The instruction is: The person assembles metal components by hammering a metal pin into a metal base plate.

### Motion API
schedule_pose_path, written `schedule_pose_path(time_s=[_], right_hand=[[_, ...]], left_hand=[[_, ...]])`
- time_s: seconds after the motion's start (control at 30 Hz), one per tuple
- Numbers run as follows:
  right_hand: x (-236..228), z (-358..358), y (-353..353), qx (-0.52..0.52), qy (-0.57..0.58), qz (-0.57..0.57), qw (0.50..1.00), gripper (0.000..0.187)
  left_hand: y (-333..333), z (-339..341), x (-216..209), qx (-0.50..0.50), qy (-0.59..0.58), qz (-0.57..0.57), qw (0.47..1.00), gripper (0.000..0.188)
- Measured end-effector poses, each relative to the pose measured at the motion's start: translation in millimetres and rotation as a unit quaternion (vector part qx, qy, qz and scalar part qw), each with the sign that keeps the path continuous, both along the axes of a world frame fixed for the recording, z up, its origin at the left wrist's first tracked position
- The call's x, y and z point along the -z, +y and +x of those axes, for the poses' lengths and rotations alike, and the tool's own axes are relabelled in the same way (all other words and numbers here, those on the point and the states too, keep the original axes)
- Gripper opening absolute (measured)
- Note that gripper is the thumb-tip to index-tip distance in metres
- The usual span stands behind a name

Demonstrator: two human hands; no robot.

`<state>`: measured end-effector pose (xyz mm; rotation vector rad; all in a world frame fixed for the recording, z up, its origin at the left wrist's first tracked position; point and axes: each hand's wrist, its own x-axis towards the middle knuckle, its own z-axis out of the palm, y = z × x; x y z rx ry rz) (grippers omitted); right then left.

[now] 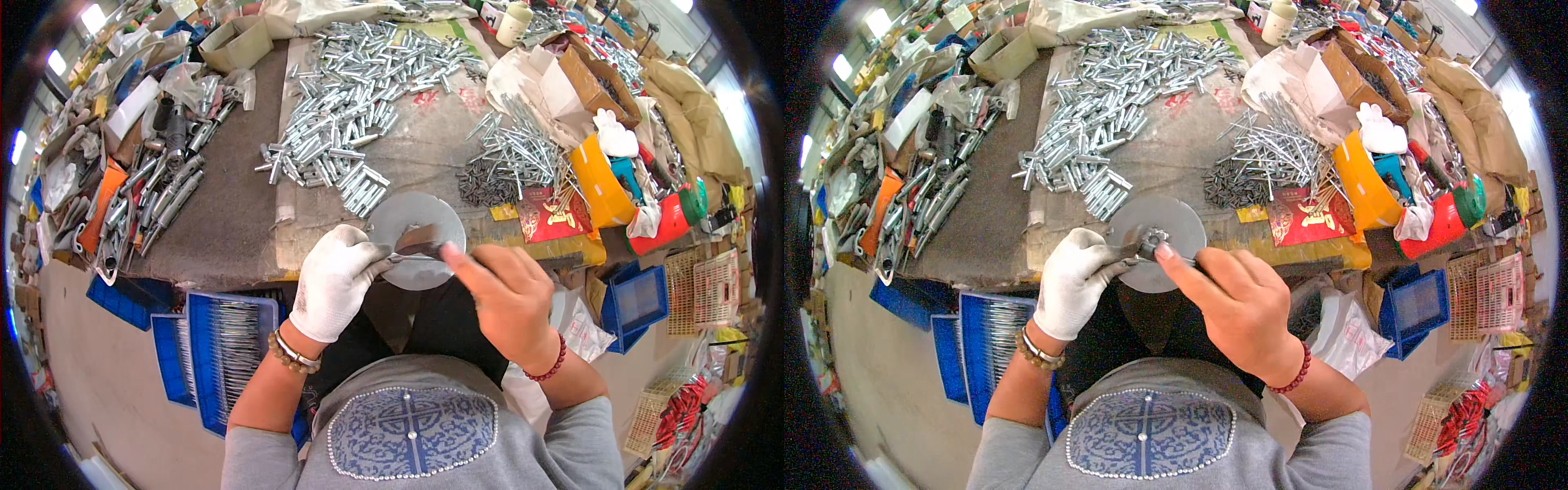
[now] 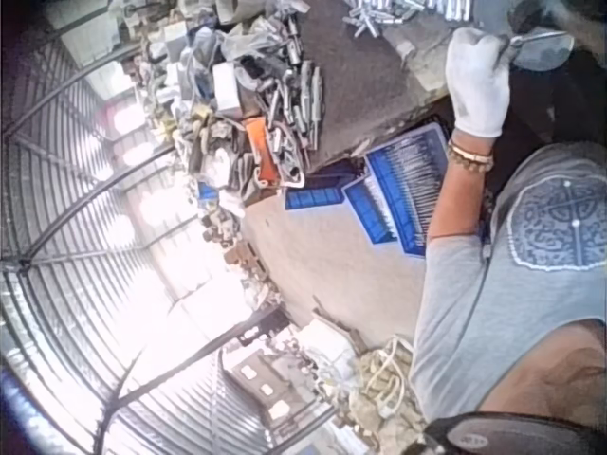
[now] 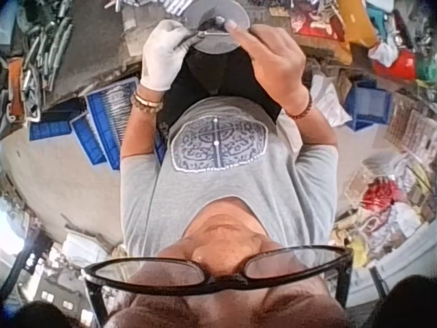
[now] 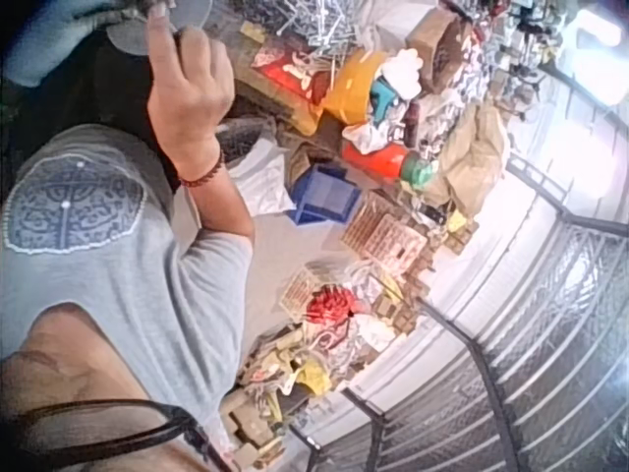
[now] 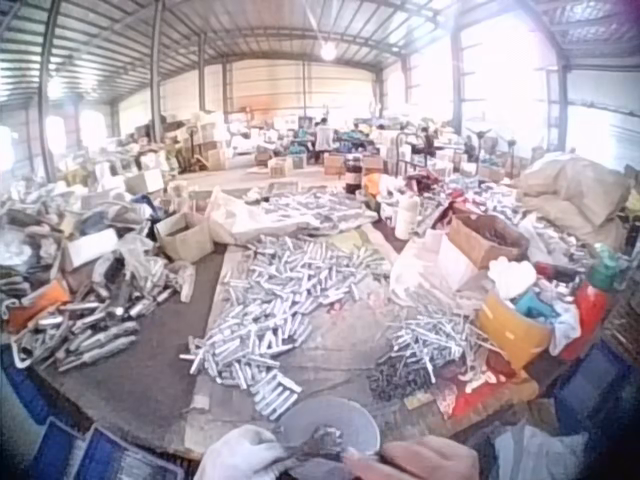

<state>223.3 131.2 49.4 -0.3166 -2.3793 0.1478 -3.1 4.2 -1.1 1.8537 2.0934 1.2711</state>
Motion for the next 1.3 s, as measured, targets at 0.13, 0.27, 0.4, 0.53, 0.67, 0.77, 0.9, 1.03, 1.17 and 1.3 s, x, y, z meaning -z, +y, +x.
schedule_pose_path(time_s=[0.13,0.27,0.4,0.53,0.67,0.77,0.9,1.03,1.17,1.3], right_hand=[[5,0,-8,-0.005,-0.090,-0.011,0.996,0.059],[9,-7,2,0.003,-0.020,-0.046,0.999,0.061],[5,-8,12,0.010,-0.030,-0.181,0.983,0.060],[5,-14,16,0.030,-0.087,-0.087,0.992,0.054],[5,-8,-11,0.050,-0.182,-0.096,0.977,0.031],[9,-1,-25,0.046,-0.176,-0.229,0.956,0.022],[16,1,-30,-0.020,-0.195,-0.514,0.835,0.026],[26,-1,-40,-0.032,-0.169,-0.721,0.671,0.026],[25,-6,-48,-0.034,-0.156,-0.757,0.634,0.026],[33,-11,-58,-0.060,-0.167,-0.757,0.629,0.027]], left_hand=[[-1,1,3,-0.012,0.005,-0.005,1.000,0.023],[1,-3,2,0.012,-0.019,0.003,1.000,0.021],[-5,-8,-2,0.037,-0.043,-0.006,0.998,0.020],[-3,-11,-1,0.038,-0.025,-0.017,0.999,0.019],[-8,-8,-4,0.016,-0.018,-0.013,1.000,0.020],[-10,-2,-1,-0.009,0.015,0.017,1.000,0.024],[-26,24,2,-0.111,-0.058,0.055,0.991,0.030],[-40,54,9,-0.118,-0.372,-0.059,0.919,0.045],[-38,61,4,-0.111,-0.555,-0.083,0.820,0.058],[-46,56,5,-0.125,-0.560,-0.081,0.815,0.062]])
